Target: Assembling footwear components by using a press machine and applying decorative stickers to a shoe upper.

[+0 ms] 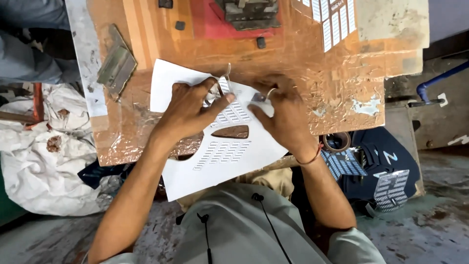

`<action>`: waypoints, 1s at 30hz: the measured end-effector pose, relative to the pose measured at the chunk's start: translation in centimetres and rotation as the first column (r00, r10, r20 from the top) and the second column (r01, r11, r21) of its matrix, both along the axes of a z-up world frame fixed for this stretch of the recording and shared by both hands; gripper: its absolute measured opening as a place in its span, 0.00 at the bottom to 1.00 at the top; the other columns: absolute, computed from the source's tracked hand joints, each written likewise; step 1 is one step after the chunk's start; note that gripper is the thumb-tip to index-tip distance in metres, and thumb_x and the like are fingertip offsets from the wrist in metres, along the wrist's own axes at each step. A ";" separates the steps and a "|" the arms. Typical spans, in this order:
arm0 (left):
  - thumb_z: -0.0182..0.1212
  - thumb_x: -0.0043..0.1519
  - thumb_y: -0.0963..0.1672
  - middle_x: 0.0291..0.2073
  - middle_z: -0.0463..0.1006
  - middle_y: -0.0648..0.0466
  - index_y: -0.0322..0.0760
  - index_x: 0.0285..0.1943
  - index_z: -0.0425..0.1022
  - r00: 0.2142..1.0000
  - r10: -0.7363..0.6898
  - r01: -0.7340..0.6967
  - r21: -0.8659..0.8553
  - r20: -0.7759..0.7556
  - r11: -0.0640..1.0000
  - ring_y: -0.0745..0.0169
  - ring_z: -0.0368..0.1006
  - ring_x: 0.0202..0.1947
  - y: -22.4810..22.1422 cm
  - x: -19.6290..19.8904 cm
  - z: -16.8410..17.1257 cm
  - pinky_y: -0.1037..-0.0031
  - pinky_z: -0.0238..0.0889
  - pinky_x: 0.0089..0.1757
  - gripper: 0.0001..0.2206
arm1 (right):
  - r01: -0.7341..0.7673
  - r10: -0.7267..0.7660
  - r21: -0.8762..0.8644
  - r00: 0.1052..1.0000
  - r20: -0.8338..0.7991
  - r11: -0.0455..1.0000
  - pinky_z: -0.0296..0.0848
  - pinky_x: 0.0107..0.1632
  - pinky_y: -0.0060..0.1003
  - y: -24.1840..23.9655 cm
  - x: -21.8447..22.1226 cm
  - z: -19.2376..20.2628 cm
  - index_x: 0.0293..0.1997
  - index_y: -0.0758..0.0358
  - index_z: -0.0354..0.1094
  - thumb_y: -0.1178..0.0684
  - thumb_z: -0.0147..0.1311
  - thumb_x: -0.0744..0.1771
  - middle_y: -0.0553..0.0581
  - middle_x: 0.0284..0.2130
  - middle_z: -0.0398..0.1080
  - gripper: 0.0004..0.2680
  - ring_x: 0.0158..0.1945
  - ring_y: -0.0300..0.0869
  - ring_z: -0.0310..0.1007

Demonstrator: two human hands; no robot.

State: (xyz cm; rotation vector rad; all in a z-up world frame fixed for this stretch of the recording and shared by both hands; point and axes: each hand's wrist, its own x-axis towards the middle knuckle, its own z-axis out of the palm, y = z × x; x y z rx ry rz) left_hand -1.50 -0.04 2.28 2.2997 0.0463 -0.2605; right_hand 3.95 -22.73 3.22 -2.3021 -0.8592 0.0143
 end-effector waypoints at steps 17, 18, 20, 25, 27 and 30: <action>0.46 0.66 0.59 0.25 0.81 0.42 0.30 0.51 0.76 0.998 -0.065 0.066 0.033 -0.025 0.997 0.43 0.77 0.39 -1.2 -0.8 2.7 0.55 0.54 0.55 0.30 | -0.364 0.366 -0.042 0.921 0.134 0.931 0.74 0.48 0.45 0.1 0.9 -1.8 0.27 0.71 0.67 0.58 0.61 0.67 0.58 0.45 0.74 0.09 0.49 0.52 0.73; 0.46 0.67 0.59 0.26 0.81 0.42 0.30 0.49 0.76 0.998 -0.058 0.057 0.035 0.011 0.998 0.42 0.77 0.39 -1.3 -0.9 2.4 0.54 0.55 0.54 0.29 | -0.368 0.375 -0.075 0.918 0.129 0.927 0.74 0.48 0.45 -0.2 0.7 -1.8 0.28 0.70 0.69 0.59 0.61 0.66 0.57 0.45 0.74 0.08 0.49 0.51 0.73; 0.45 0.67 0.59 0.27 0.81 0.42 0.29 0.48 0.77 0.998 -0.048 0.046 0.035 0.048 0.998 0.42 0.77 0.39 -1.3 -1.0 1.8 0.53 0.55 0.52 0.29 | -0.373 0.385 -0.109 0.914 0.124 0.921 0.75 0.48 0.44 -0.4 0.5 -1.7 0.29 0.69 0.70 0.59 0.60 0.66 0.56 0.45 0.74 0.06 0.49 0.51 0.73; 0.48 0.72 0.51 0.28 0.82 0.48 0.37 0.45 0.76 0.993 -0.112 0.109 0.066 0.039 0.992 0.47 0.77 0.35 0.3 -0.2 0.2 0.55 0.60 0.47 0.16 | -0.371 0.372 -0.037 0.916 0.149 0.928 0.75 0.50 0.42 -0.2 0.2 -1.9 0.43 0.63 0.79 0.59 0.61 0.65 0.56 0.46 0.73 0.05 0.50 0.49 0.74; 0.53 0.70 0.48 0.28 0.82 0.49 0.38 0.48 0.76 0.993 -0.089 0.089 0.005 0.081 0.996 0.49 0.79 0.34 0.3 0.4 0.1 0.57 0.63 0.45 0.11 | -0.337 0.335 -0.012 0.931 0.147 0.942 0.75 0.49 0.42 -0.2 0.0 -2.7 0.43 0.63 0.79 0.59 0.61 0.66 0.55 0.45 0.74 0.05 0.49 0.48 0.74; 0.61 0.64 0.42 0.30 0.84 0.51 0.38 0.50 0.75 0.979 -0.078 0.092 -0.067 0.186 0.994 0.51 0.81 0.34 0.0 0.8 -0.4 0.60 0.68 0.40 0.08 | -0.273 0.271 -0.008 0.951 0.147 0.962 0.75 0.48 0.41 -0.1 -0.2 -3.2 0.42 0.64 0.79 0.58 0.62 0.66 0.54 0.44 0.75 0.04 0.46 0.47 0.75</action>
